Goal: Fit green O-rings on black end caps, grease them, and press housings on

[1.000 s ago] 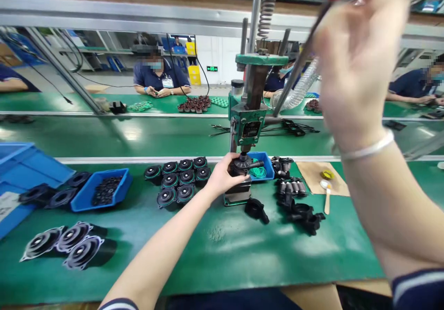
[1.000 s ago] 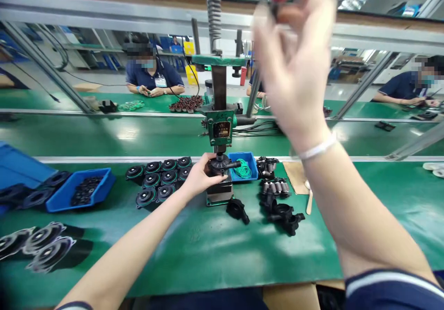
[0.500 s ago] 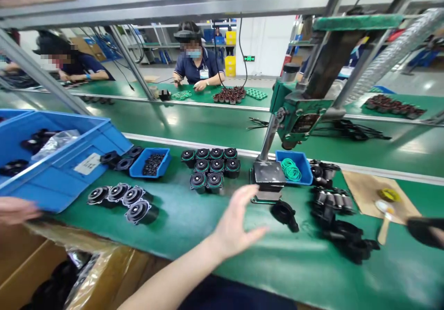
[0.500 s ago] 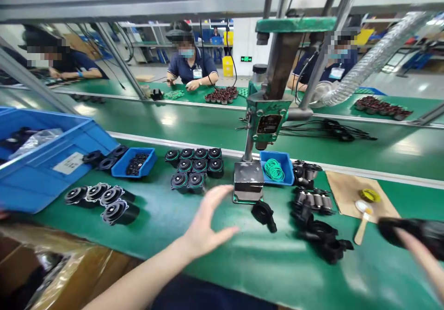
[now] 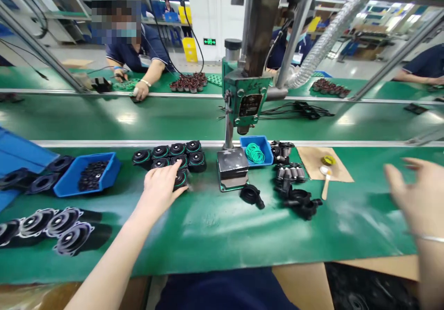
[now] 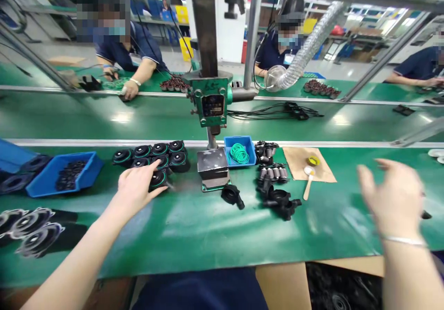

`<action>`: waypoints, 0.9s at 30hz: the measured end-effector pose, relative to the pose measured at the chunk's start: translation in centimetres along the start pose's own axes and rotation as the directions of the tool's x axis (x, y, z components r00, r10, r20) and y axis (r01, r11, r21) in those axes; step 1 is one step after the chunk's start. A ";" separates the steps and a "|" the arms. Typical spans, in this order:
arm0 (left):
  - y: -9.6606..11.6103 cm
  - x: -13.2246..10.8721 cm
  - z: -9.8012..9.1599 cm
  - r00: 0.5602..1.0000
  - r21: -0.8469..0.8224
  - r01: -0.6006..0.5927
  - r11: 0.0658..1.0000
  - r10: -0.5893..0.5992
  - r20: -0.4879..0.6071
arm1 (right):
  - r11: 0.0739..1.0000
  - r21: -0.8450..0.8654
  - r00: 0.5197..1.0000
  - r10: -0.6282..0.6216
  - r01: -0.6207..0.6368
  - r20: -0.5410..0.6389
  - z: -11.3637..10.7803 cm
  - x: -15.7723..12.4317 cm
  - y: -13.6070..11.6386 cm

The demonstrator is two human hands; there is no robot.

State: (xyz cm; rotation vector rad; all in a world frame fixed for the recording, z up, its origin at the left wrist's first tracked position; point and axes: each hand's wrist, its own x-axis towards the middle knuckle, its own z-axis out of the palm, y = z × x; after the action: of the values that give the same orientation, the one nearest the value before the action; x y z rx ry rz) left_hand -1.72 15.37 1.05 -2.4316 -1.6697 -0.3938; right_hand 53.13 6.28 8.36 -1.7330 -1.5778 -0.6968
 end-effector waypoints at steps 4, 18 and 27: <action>0.6 -0.4 -0.4 0.999 -0.045 -0.021 0.999 0.022 0.026 | 0.912 0.280 0.869 -0.382 0.299 0.316 5.1 -6.2 -12.7; 5.8 -4.5 2.1 0.983 -0.773 0.088 0.628 0.072 0.171 | 0.694 0.634 0.668 -0.654 0.341 0.355 8.6 -12.4 -17.6; 12.1 -5.4 4.8 0.959 -0.932 0.235 0.274 0.091 0.268 | 0.780 0.625 0.793 -0.383 0.004 0.473 9.5 -12.9 -18.3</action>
State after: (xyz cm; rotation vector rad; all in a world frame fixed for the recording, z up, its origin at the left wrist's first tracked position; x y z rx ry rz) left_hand 8.31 7.58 -5.05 -3.3244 -1.9936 -1.6220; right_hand 32.88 6.22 -5.14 -1.3366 -2.1264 0.3059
